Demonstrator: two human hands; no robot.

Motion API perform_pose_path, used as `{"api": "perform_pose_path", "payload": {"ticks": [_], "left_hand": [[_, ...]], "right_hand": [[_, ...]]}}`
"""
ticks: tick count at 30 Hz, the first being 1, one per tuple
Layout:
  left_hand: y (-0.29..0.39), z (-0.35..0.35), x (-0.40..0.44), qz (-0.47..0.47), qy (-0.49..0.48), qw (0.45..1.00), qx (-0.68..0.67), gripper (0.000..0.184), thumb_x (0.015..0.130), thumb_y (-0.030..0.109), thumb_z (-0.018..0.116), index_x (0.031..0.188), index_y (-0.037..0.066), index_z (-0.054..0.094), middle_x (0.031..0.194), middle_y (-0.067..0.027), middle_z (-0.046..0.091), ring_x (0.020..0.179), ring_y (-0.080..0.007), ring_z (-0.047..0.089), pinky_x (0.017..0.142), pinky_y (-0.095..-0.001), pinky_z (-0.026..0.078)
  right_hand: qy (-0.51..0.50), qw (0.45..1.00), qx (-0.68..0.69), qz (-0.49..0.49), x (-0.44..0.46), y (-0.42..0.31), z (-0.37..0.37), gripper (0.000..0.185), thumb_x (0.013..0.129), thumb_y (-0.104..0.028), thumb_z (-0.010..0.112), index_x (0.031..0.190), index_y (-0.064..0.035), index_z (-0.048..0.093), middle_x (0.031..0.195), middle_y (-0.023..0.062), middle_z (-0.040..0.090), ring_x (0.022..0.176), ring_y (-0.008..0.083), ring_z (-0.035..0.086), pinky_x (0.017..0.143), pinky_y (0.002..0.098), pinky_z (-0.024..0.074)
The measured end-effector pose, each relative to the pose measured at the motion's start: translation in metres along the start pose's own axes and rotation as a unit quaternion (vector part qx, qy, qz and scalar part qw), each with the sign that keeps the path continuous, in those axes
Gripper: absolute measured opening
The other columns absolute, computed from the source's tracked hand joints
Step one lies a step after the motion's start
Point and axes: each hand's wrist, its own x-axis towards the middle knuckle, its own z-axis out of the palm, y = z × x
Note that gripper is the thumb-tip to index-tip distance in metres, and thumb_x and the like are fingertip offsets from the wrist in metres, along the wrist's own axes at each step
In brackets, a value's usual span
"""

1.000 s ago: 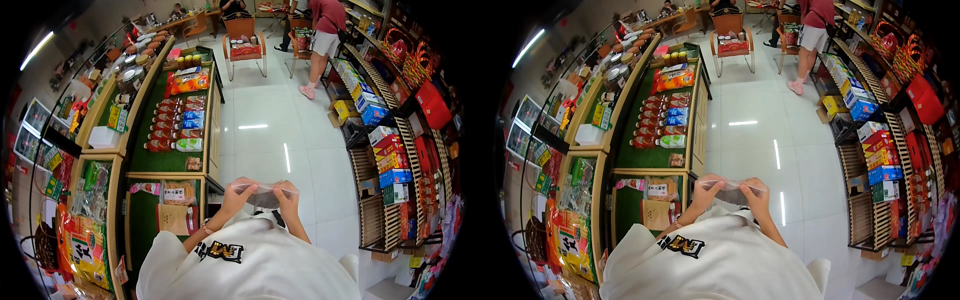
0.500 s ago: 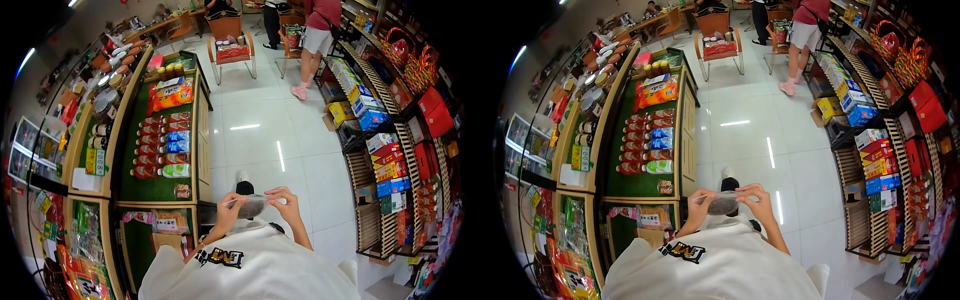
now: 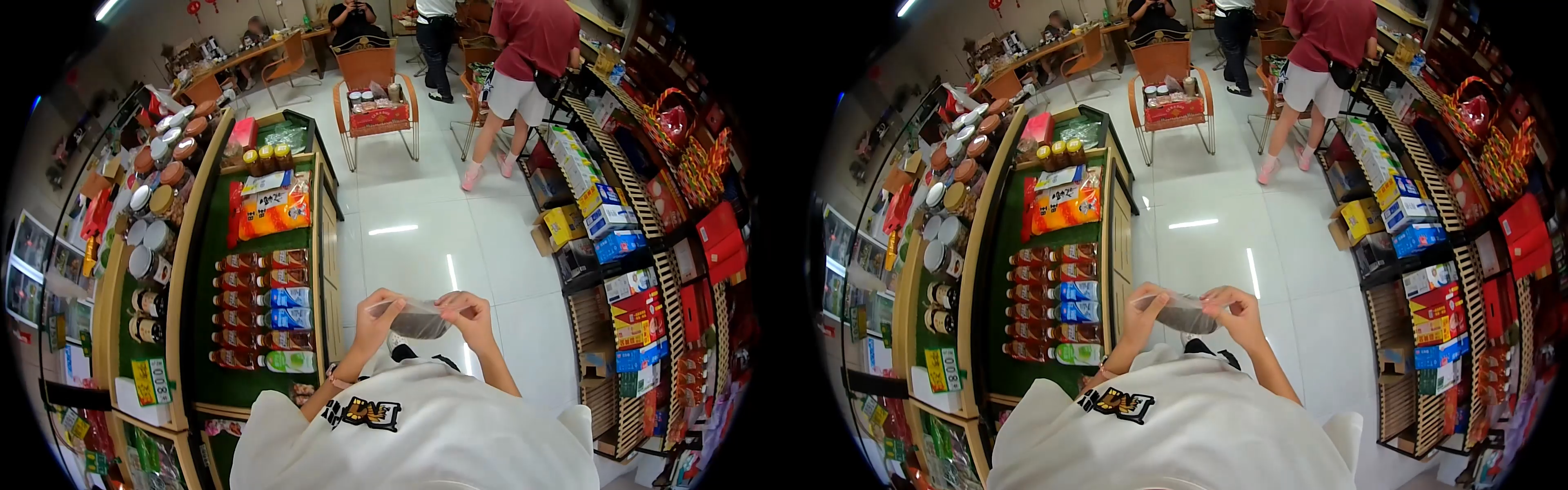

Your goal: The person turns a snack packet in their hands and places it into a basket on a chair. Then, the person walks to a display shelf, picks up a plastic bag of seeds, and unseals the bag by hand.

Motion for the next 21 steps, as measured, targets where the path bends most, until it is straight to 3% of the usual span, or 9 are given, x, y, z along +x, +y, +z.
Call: {"api": "perform_pose_path", "payload": {"ticks": [3, 5, 12, 14, 16, 17, 19, 20, 21], "left_hand": [[-0.002, -0.013, 0.044, 0.016, -0.045, 0.998, 0.035, 0.034, 0.085, 0.030, 0.041, 0.082, -0.001, 0.054, 0.077, -0.0049, 0.057, 0.071, -0.0094, 0.051, 0.068, -0.0222, 0.040], [-0.002, -0.020, 0.059, 0.013, -0.043, 0.998, 0.033, 0.037, 0.086, 0.032, 0.039, 0.083, -0.001, 0.055, 0.077, -0.0055, 0.057, 0.071, -0.0098, 0.051, 0.068, -0.0222, 0.040], [-0.031, -0.060, 0.083, -0.057, -0.061, 0.987, 0.134, 0.045, 0.087, 0.036, 0.033, 0.089, -0.003, 0.054, 0.079, -0.0071, 0.058, 0.072, -0.0118, 0.052, 0.068, -0.0239, 0.040], [-0.022, -0.060, 0.095, -0.086, -0.045, 0.989, 0.111, 0.034, 0.085, 0.030, 0.042, 0.091, -0.001, 0.055, 0.080, -0.0065, 0.058, 0.075, -0.0142, 0.052, 0.067, -0.0249, 0.040], [-0.016, -0.058, 0.114, 0.047, 0.055, 0.967, 0.246, 0.022, 0.079, 0.017, 0.051, 0.091, -0.001, 0.055, 0.087, -0.0079, 0.057, 0.082, -0.0169, 0.051, 0.073, -0.0268, 0.038], [-0.011, -0.060, 0.124, 0.048, 0.058, 0.966, 0.246, 0.022, 0.079, 0.017, 0.051, 0.091, -0.001, 0.055, 0.087, -0.0079, 0.057, 0.082, -0.0169, 0.051, 0.073, -0.0268, 0.038], [0.000, -0.066, 0.143, 0.114, 0.035, 0.904, 0.410, 0.024, 0.071, 0.014, 0.058, 0.093, 0.006, 0.057, 0.089, -0.0072, 0.057, 0.088, -0.0201, 0.050, 0.075, -0.0317, 0.038], [0.003, -0.067, 0.154, 0.110, 0.037, 0.904, 0.412, 0.024, 0.071, 0.014, 0.058, 0.093, 0.006, 0.057, 0.089, -0.0072, 0.057, 0.088, -0.0201, 0.050, 0.075, -0.0317, 0.038], [0.006, -0.068, 0.166, 0.116, -0.039, 0.895, 0.429, 0.026, 0.073, 0.016, 0.057, 0.097, 0.007, 0.056, 0.091, -0.0083, 0.056, 0.088, -0.0197, 0.050, 0.080, -0.0315, 0.035]], "right_hand": [[0.024, 0.996, 0.059, 0.067, 0.037, 0.011, 0.003, 0.005, 0.069, -0.002, 0.061, 0.071, -0.0004, 0.056, 0.074, 0.0066, 0.056, 0.074, 0.0144, 0.051, 0.070, 0.0254, 0.0387], [0.038, 0.998, 0.052, 0.015, 0.053, 0.018, 0.007, 0.007, 0.071, -0.004, 0.060, 0.074, -0.0003, 0.055, 0.072, 0.0053, 0.054, 0.073, 0.0128, 0.050, 0.070, 0.0243, 0.0384], [0.064, 0.995, -0.043, 0.065, 0.089, 0.034, 0.012, 0.008, 0.072, -0.007, 0.060, 0.073, -0.0010, 0.055, 0.069, 0.0030, 0.052, 0.070, 0.0111, 0.049, 0.066, 0.0227, 0.0377], [0.062, 0.991, -0.041, 0.113, 0.103, 0.043, 0.009, 0.007, 0.072, -0.007, 0.060, 0.073, -0.0013, 0.055, 0.069, 0.0034, 0.053, 0.069, 0.0110, 0.050, 0.065, 0.0220, 0.0378], [0.038, 0.992, -0.074, 0.098, 0.117, 0.049, 0.009, 0.007, 0.072, -0.007, 0.060, 0.073, -0.0008, 0.055, 0.070, 0.0040, 0.054, 0.068, 0.0112, 0.050, 0.065, 0.0223, 0.0382], [0.017, 0.991, -0.105, 0.080, 0.128, 0.053, 0.010, 0.008, 0.072, -0.007, 0.060, 0.073, -0.0003, 0.055, 0.070, 0.0046, 0.055, 0.068, 0.0113, 0.050, 0.064, 0.0225, 0.0386], [-0.001, 0.987, -0.131, 0.089, 0.150, 0.060, 0.010, 0.008, 0.071, -0.007, 0.060, 0.073, 0.0002, 0.055, 0.071, 0.0052, 0.056, 0.069, 0.0114, 0.051, 0.064, 0.0228, 0.0390], [-0.017, 0.983, -0.158, 0.095, 0.161, 0.063, 0.011, 0.009, 0.071, -0.007, 0.059, 0.072, 0.0007, 0.055, 0.072, 0.0057, 0.057, 0.069, 0.0115, 0.052, 0.065, 0.0232, 0.0395], [-0.024, 0.980, -0.166, 0.111, 0.174, 0.066, 0.011, 0.010, 0.071, -0.008, 0.060, 0.073, 0.0005, 0.055, 0.072, 0.0057, 0.056, 0.072, 0.0118, 0.053, 0.066, 0.0237, 0.0403]]}}
